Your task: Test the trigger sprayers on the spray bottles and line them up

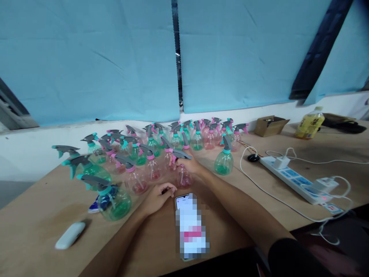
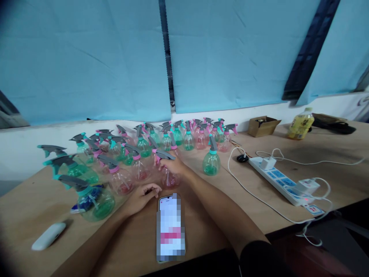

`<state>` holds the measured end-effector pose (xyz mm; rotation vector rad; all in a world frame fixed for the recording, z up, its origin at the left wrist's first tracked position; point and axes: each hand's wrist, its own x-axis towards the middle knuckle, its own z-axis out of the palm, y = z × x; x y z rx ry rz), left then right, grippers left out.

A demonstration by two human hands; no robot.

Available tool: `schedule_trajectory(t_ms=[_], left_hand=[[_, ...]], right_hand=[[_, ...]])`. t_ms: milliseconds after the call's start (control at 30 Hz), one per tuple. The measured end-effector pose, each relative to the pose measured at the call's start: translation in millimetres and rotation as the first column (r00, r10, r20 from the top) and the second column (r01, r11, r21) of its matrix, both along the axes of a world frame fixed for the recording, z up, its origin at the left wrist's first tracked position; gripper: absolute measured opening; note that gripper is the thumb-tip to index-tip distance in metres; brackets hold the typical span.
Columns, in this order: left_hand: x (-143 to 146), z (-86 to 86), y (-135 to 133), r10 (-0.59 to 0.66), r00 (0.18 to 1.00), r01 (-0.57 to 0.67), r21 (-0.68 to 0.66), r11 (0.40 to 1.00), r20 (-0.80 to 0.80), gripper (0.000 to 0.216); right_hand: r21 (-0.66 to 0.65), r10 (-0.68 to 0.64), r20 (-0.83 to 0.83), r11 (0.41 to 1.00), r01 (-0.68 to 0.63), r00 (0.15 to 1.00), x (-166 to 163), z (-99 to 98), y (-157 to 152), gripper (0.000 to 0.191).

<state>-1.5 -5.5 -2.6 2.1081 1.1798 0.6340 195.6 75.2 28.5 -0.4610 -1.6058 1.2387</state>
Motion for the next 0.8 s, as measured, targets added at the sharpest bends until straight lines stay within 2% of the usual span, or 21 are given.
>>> schedule_trajectory(t_ms=[133, 333, 533, 800], left_hand=[[1.7, 5.9, -3.0, -0.007, 1.0, 0.007, -0.009, 1.0, 0.004, 0.027], [1.3, 4.8, -3.5, -0.012, 1.0, 0.012, -0.013, 1.0, 0.012, 0.025], [1.9, 8.4, -4.7, -0.006, 1.0, 0.006, -0.021, 1.0, -0.015, 0.028], [0.0, 4.8, -3.5, 0.009, 1.0, -0.009, -0.013, 1.0, -0.023, 0.024]], right_hand=[[0.0, 0.009, 0.024, 1.0, -0.009, 1.0, 5.1, -0.5, 1.5, 0.013], [0.022, 0.086, 0.044, 0.996, -0.087, 0.995, 8.7, 0.5, 3.5, 0.022], [0.033, 0.035, 0.024, 0.999, -0.036, 0.999, 9.3, 0.2, 2.0, 0.014], [0.019, 0.061, 0.052, 0.998, -0.062, 0.997, 7.3, -0.5, 4.5, 0.016]])
